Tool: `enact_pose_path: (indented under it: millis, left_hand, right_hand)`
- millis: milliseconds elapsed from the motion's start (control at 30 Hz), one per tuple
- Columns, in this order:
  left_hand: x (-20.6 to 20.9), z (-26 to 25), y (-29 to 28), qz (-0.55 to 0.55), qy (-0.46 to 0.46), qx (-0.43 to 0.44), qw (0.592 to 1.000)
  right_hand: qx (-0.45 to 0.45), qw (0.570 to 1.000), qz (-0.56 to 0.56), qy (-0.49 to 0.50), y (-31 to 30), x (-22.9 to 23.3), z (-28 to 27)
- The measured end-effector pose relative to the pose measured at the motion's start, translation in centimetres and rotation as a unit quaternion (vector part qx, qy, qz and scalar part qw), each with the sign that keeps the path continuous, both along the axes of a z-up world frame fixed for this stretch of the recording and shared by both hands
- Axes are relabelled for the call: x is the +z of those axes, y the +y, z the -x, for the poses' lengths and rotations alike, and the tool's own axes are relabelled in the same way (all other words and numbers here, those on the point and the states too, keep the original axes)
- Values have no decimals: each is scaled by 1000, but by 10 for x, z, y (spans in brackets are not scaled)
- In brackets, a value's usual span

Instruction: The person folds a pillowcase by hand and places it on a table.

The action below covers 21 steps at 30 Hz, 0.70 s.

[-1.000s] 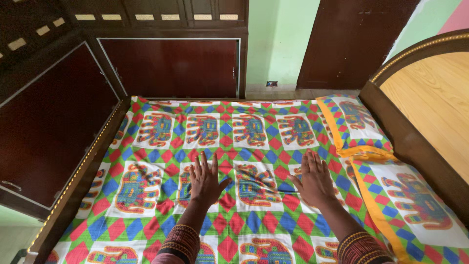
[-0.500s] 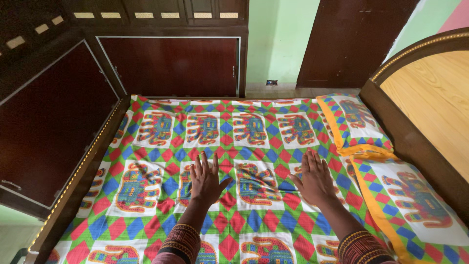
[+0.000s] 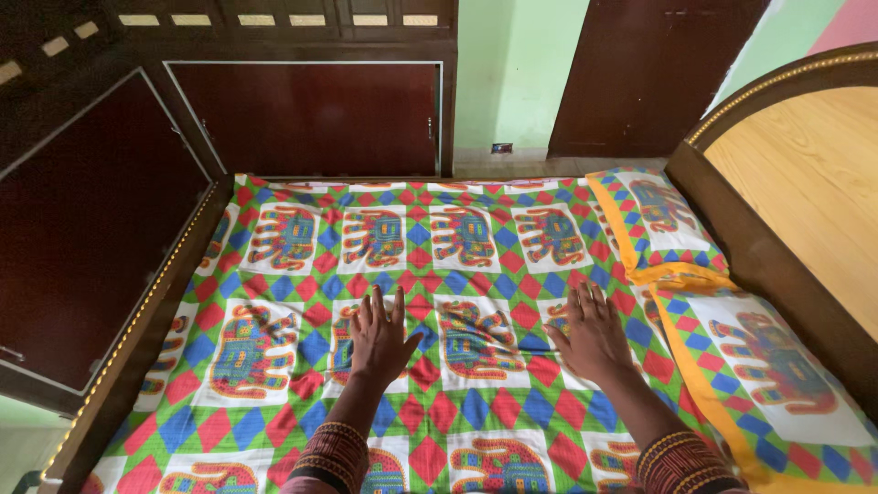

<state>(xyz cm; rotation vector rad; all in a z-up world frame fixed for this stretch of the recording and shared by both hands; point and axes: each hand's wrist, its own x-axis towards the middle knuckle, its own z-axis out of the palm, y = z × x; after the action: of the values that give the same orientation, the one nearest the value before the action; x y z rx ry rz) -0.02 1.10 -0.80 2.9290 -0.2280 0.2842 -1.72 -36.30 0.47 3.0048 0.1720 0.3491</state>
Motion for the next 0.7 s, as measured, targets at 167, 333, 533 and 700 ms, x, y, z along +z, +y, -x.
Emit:
enact_pose_path:
  millis: [167,333,533,700]
  left_hand:
    - [6,1,-3,9,-12,-16,1000]
    - [4,2,-4,50,-31,-33,998]
    - [-17,-8,1,170,-26,-43,984]
    - [-39,-12,4,252,-81,-34,964]
  right_hand:
    - [10,999,14,-40,1,8,12]
    - [-21,999,-23,-23,-1,10,21]
    - [-58,989,-132,-35,-22,-13,28]
    - [-103,956,-271,-49,-48,-28,35]
